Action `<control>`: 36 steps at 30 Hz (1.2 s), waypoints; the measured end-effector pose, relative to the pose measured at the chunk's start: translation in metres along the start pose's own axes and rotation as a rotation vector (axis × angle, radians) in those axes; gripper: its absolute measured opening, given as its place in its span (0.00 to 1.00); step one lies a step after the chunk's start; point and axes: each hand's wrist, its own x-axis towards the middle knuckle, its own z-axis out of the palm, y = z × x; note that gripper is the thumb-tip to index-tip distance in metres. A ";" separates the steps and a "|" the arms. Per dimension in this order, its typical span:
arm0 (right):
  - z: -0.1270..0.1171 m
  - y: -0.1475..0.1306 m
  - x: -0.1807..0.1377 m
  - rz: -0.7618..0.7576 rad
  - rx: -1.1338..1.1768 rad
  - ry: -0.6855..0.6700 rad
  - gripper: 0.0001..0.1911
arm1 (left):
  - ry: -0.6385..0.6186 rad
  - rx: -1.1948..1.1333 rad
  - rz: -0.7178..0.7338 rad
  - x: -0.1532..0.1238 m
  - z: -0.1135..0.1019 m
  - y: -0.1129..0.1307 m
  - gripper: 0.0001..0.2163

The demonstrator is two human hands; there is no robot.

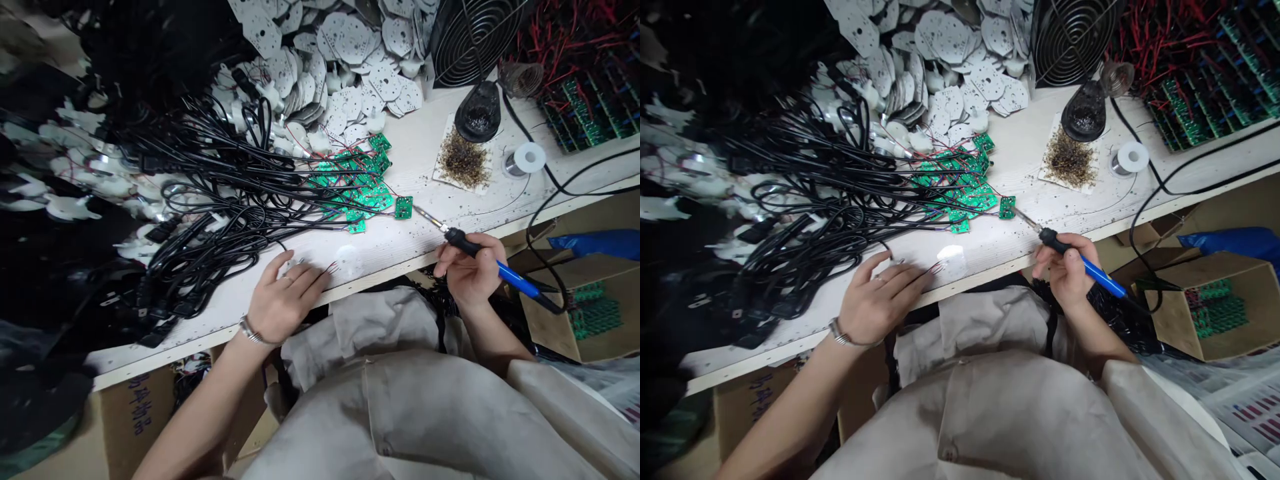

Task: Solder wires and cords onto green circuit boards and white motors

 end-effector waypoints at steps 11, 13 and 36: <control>0.003 0.007 0.085 -0.516 -0.604 -0.224 0.11 | 0.098 0.175 -0.298 -0.013 -0.017 -0.008 0.05; 0.010 0.015 0.115 -0.616 -0.764 -0.262 0.10 | 0.183 0.135 -0.364 0.009 -0.003 0.016 0.04; 0.041 0.058 0.245 -0.490 -1.117 -0.744 0.18 | 0.230 -0.050 -0.390 0.057 0.028 0.056 0.11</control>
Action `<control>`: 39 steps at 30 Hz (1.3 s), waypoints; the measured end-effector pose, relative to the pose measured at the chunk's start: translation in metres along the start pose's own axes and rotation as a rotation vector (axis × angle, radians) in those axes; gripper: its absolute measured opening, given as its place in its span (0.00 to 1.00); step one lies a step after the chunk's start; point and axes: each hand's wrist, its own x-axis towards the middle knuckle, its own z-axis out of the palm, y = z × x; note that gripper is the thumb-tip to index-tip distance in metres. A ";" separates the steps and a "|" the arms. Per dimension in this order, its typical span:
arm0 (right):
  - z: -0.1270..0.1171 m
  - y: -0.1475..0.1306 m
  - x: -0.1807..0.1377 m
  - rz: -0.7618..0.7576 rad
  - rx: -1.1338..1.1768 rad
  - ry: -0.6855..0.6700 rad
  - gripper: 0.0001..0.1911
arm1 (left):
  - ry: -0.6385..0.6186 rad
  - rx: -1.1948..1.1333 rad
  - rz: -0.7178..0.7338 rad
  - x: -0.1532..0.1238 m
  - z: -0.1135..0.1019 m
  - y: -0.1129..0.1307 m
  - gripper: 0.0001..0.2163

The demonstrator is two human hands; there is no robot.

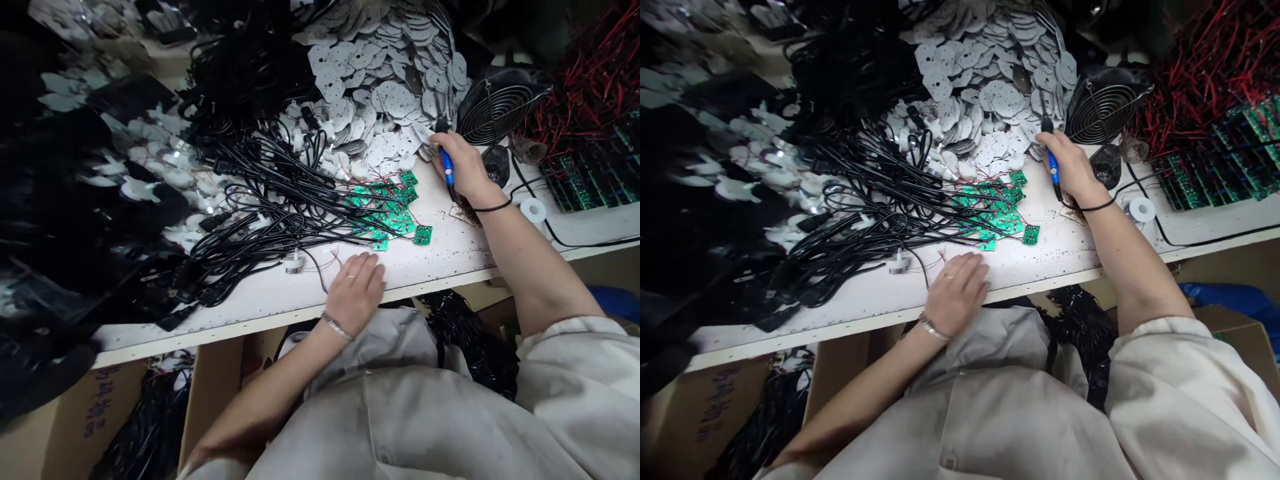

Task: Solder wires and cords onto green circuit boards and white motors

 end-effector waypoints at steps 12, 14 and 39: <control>-0.008 0.011 -0.035 0.106 0.120 0.097 0.11 | -0.209 0.031 -0.264 0.023 0.017 0.011 0.24; -0.010 0.007 -0.039 0.098 0.097 0.076 0.11 | -0.192 0.024 -0.260 0.026 0.018 0.011 0.23; -0.031 -0.110 -0.098 0.063 0.063 0.258 0.25 | 0.019 -0.068 0.012 -0.003 -0.004 0.003 0.06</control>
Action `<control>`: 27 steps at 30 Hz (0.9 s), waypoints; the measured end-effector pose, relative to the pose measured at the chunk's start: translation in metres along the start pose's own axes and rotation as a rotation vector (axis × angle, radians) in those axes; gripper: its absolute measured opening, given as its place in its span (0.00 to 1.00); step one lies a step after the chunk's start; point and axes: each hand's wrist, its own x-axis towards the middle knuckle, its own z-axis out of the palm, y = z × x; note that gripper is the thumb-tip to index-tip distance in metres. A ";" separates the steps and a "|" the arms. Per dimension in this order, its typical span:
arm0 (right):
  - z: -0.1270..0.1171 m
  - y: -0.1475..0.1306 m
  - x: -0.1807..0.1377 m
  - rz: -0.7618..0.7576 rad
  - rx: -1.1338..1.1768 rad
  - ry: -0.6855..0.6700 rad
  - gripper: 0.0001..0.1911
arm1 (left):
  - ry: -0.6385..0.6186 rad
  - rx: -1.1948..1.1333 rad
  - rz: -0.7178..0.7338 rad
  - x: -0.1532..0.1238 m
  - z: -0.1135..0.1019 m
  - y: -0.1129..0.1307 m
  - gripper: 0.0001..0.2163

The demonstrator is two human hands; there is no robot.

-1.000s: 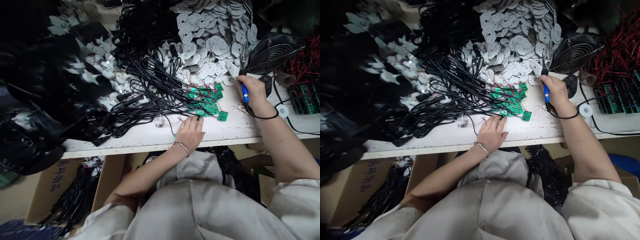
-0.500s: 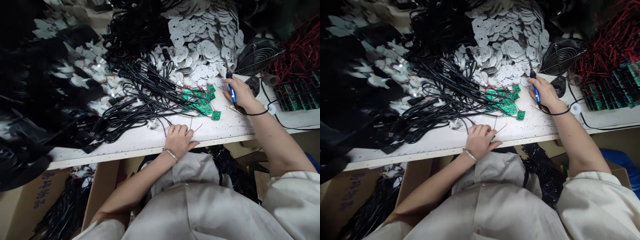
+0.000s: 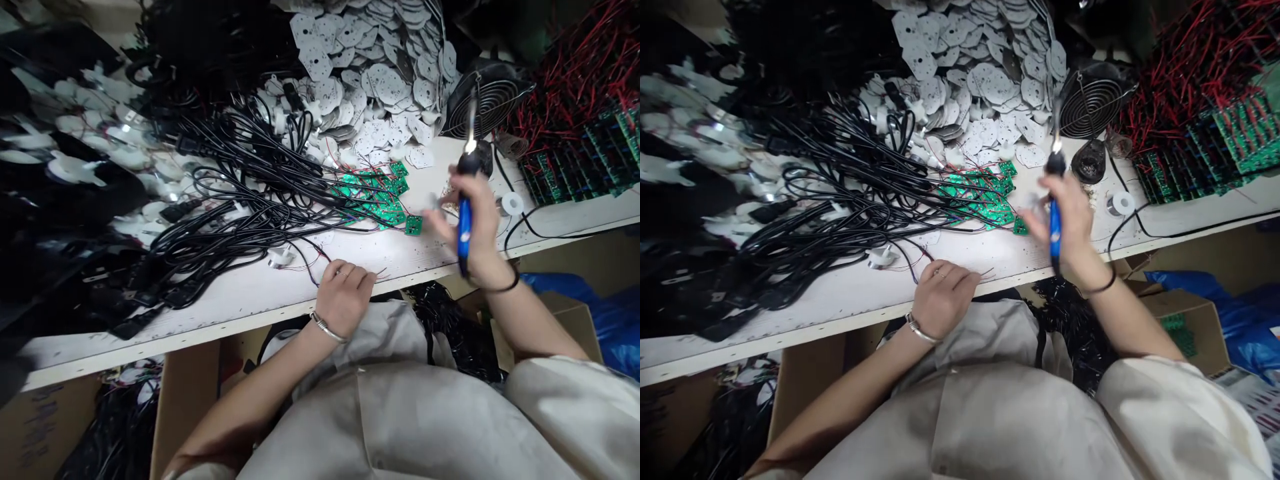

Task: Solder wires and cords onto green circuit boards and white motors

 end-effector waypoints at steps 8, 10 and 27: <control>0.055 -0.077 -0.064 0.026 -0.109 -0.118 0.17 | -0.017 0.086 -0.048 -0.005 -0.015 -0.017 0.08; 0.052 -0.072 -0.065 0.065 0.001 -0.081 0.16 | -0.041 0.104 -0.045 -0.006 -0.016 -0.018 0.08; 0.049 -0.058 -0.100 -0.130 0.435 0.162 0.23 | -0.406 -0.330 -0.088 0.041 -0.005 -0.041 0.05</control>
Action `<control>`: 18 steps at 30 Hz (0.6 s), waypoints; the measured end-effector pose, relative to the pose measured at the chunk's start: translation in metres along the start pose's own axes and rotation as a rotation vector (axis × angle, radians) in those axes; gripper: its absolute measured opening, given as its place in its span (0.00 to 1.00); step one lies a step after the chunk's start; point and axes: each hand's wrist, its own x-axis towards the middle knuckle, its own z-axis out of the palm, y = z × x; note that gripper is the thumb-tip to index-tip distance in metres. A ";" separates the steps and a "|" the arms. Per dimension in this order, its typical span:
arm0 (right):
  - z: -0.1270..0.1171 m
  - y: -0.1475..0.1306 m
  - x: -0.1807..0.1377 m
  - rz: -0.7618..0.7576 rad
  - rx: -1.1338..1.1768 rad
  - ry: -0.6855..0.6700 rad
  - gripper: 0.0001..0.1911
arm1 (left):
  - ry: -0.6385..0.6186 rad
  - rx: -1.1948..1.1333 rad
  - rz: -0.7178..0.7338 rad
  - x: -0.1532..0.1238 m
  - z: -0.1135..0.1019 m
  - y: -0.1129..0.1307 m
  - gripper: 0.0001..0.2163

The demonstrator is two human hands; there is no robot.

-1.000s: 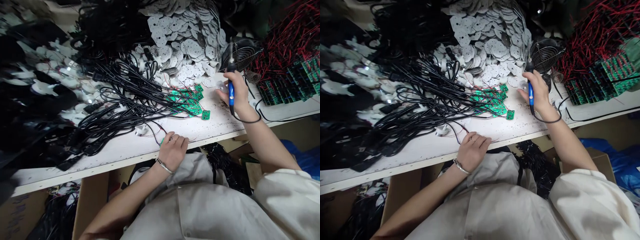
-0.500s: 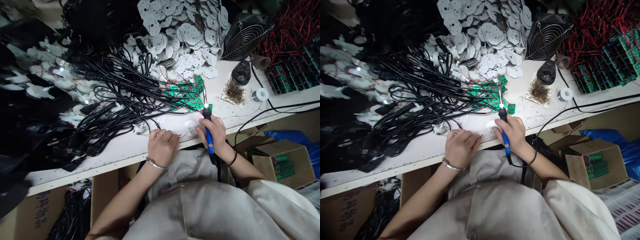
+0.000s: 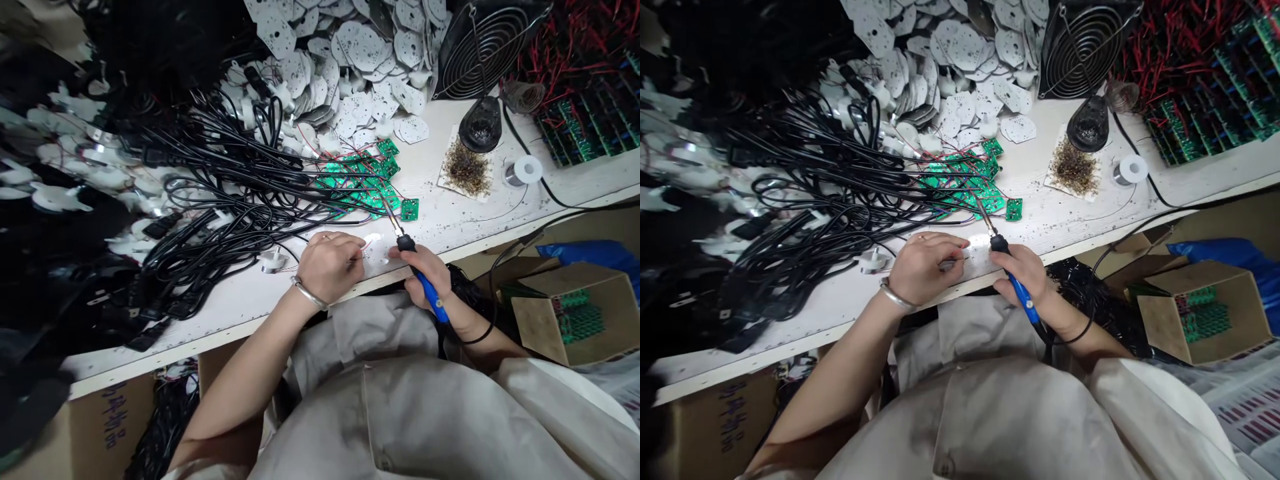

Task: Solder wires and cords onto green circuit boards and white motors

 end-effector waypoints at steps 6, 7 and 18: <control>-0.012 -0.011 -0.008 0.187 -0.022 0.158 0.17 | -0.059 -0.139 -0.032 0.005 -0.017 0.001 0.05; -0.011 -0.012 -0.008 0.169 -0.045 0.144 0.18 | -0.041 -0.259 -0.086 0.004 -0.021 0.002 0.05; 0.015 -0.007 0.005 -0.114 -0.396 -0.074 0.14 | 0.223 0.311 -0.186 -0.046 -0.041 0.006 0.08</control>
